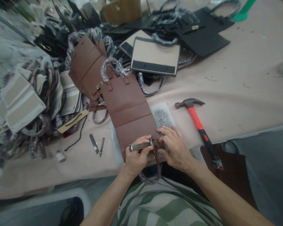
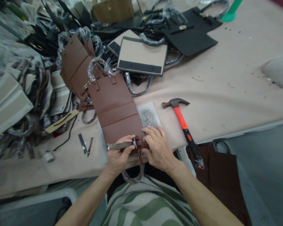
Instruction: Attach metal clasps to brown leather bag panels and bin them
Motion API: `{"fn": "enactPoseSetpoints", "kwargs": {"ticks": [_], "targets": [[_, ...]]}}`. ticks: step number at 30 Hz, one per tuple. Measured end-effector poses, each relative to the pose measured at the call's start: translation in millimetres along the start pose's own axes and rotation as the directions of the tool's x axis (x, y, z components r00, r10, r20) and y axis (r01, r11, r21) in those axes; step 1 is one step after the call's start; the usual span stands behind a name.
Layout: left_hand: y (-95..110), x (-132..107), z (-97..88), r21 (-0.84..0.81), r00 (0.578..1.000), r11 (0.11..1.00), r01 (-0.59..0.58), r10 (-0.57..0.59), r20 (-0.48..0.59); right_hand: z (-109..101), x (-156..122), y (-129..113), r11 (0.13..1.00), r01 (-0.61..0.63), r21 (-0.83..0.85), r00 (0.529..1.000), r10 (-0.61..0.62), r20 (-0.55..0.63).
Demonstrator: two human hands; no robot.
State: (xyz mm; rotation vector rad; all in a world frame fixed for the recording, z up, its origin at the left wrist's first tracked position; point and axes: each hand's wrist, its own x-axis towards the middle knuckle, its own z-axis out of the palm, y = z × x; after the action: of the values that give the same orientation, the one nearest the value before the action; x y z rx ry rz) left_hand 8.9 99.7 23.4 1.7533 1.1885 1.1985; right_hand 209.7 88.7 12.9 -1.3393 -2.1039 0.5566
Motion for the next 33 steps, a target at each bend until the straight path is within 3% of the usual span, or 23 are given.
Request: {"fn": "enactPoseSetpoints", "kwargs": {"ticks": [12,17,33], "targets": [[1.7,-0.7,6.7,0.106,1.0,0.994,-0.004,0.007,-0.029,-1.0,1.7,-1.1,1.0,-0.005,0.015,1.0,0.005,-0.008],[4.1,5.3,8.1,0.145,0.999,0.989,-0.037,0.035,0.017,-2.2,3.1,-2.1,1.0,0.005,0.012,1.0,-0.004,-0.02],[0.1,3.6,4.6,0.1,1.0,0.995,0.01,-0.011,0.005,-8.5,-4.0,4.9,0.988,0.104,0.118,0.994,-0.097,-0.056]]}}
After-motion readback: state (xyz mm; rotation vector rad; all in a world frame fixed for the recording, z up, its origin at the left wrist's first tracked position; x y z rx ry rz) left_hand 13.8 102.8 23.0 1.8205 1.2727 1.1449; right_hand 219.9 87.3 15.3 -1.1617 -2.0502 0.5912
